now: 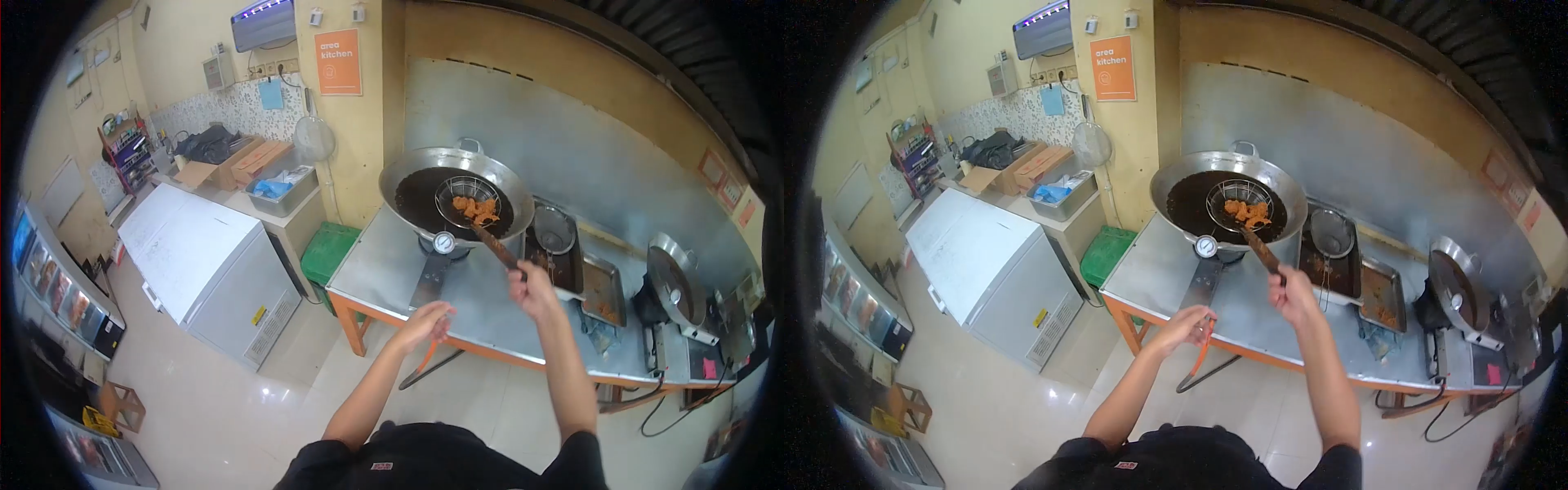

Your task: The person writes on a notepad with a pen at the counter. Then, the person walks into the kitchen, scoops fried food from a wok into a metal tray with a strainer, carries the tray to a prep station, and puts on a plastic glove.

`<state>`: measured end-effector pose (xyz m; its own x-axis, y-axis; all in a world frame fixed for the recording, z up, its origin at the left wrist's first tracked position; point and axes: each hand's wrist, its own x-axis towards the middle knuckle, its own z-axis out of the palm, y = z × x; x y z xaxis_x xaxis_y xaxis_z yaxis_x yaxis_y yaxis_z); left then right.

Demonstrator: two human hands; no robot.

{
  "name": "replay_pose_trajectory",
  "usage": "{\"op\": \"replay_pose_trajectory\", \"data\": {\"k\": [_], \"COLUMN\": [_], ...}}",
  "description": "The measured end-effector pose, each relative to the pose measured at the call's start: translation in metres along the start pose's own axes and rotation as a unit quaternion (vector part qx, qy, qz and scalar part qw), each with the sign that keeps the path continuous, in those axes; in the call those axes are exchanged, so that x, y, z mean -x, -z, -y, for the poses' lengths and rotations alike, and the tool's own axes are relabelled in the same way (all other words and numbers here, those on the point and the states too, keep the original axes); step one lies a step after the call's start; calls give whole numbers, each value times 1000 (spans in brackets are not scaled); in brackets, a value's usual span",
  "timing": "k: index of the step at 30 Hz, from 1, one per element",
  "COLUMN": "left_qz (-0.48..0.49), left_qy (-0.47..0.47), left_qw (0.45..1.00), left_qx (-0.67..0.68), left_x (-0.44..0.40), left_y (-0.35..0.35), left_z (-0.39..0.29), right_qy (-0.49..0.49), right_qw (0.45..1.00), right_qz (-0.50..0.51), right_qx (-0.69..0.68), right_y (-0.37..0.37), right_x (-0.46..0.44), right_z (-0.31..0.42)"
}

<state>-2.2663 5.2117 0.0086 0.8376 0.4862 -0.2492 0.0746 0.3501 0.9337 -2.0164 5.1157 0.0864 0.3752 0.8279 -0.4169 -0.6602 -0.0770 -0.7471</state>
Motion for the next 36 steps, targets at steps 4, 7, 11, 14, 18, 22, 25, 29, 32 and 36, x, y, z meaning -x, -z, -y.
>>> {"op": "replay_pose_trajectory", "data": {"k": [4, 7, 11, 14, 18, 22, 25, 29, 32, 36], "left_qz": [-42, -132, -276, -374, -448, -426, -417, -424, -409, -338], "left_qy": [35, 74, 128, 133, 342, 476, 491, 384, 203, 227], "left_qw": [998, 985, 922, 855, 809, 747, 744, 803, 878, 908], "left_qx": [31, 79, 238, 334, 166, 183, 179, 166, 142, 97], "left_x": [33, 83, 176, 236, 340, 405, 407, 347, 285, 243], "left_y": [40, 77, 127, 173, 184, 159, 162, 184, 182, 177], "left_z": [74, 140, 230, 357, 478, 482, 486, 474, 422, 387], "right_qy": [-20, -27, -54, -45, -9, -31, -2, 27, 20, 40], "right_qw": [998, 998, 998, 998, 999, 998, 996, 998, 999, 997], "right_qz": [-18, -15, 4, -18, -31, 5, -4, -15, -16, 11], "right_qx": [-54, -62, -44, -46, -23, -48, -87, -51, -26, -70], "right_y": [-27, -27, -19, -30, -41, -26, -31, -38, -39, -47], "right_x": [-34, -32, -1, 5, 22, 49, 5, 1, 39, 26], "right_z": [26, 46, 67, 69, 63, 82, 82, 85, 86, 82]}}
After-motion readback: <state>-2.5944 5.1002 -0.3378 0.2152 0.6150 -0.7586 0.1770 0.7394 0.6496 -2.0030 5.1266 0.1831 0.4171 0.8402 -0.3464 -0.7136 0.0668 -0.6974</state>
